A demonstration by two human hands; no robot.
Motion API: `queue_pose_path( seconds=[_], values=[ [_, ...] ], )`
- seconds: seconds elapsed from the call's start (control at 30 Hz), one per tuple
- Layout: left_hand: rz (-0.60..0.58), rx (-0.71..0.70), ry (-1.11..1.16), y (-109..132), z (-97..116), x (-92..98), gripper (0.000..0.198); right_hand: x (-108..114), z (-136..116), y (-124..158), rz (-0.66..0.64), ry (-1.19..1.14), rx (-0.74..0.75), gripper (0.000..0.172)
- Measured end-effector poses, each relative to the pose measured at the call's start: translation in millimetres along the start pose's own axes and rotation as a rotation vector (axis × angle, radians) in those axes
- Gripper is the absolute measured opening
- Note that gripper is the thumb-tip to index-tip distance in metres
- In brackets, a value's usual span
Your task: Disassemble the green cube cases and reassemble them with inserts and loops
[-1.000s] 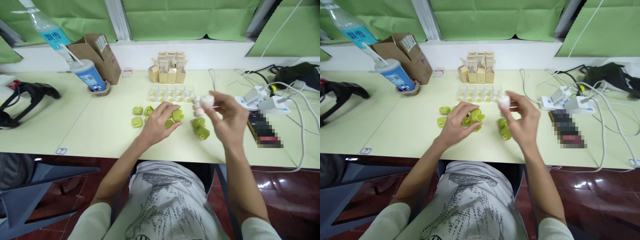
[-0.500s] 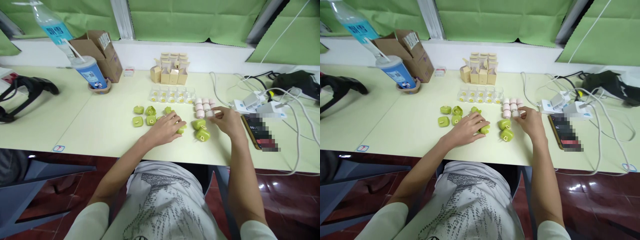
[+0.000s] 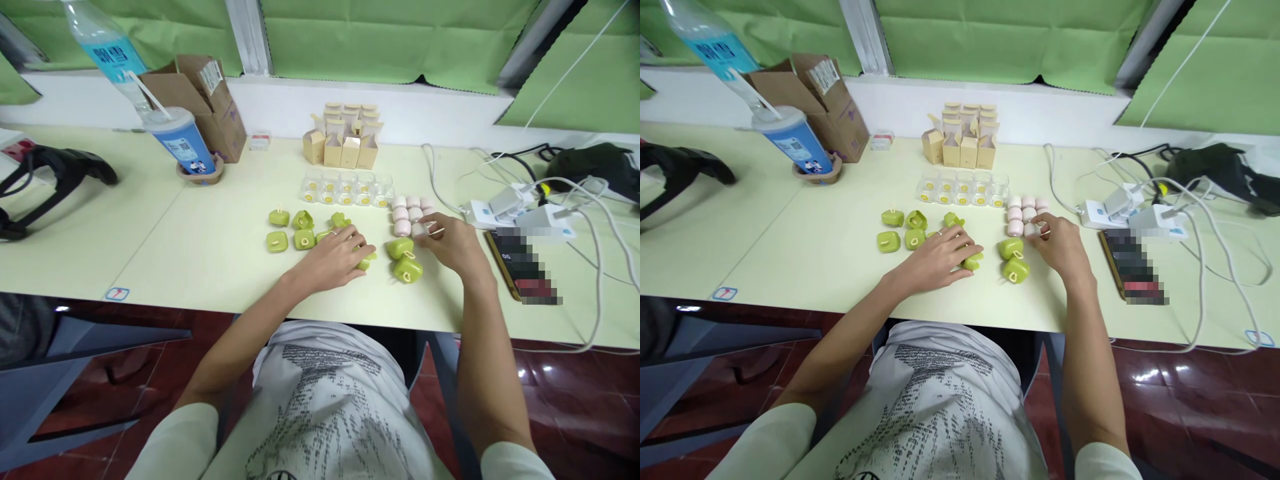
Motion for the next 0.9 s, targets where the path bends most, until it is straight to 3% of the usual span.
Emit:
queue_pose_path(
  seconds=[0.27,0.53,0.7,0.83,0.9],
  values=[
    [-0.014,0.008,-0.013,-1.3,1.8,0.7,0.032,0.0,-0.4,-1.6,0.010,0.016,-0.022,0.045],
    [-0.055,0.000,0.012,-0.3,2.8,-3.9,0.041,-1.9,3.6,-2.3,0.045,0.039,0.053,0.052],
    [-0.078,0.020,0.009,-0.8,2.4,-3.8,0.041,25.1,-27.8,17.1,0.111,0.001,0.146,0.044],
    [-0.055,0.037,0.012,-1.1,4.0,1.8,0.053,9.5,-55.1,35.4,-0.054,0.097,0.179,0.037],
    [-0.006,0.041,0.039,-1.2,4.5,5.4,0.061,1.3,-62.8,37.6,-0.058,0.191,0.201,0.033]
  ],
)
Point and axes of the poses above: each hand's wrist, its own y-axis away from the middle knuckle, its own x-axis out of the back of the hand, z = x × y, the point moved 7 cm from there along -y, towards the middle knuckle, and after that the axes turned 11 degrees about z, right-handed, at the moved point
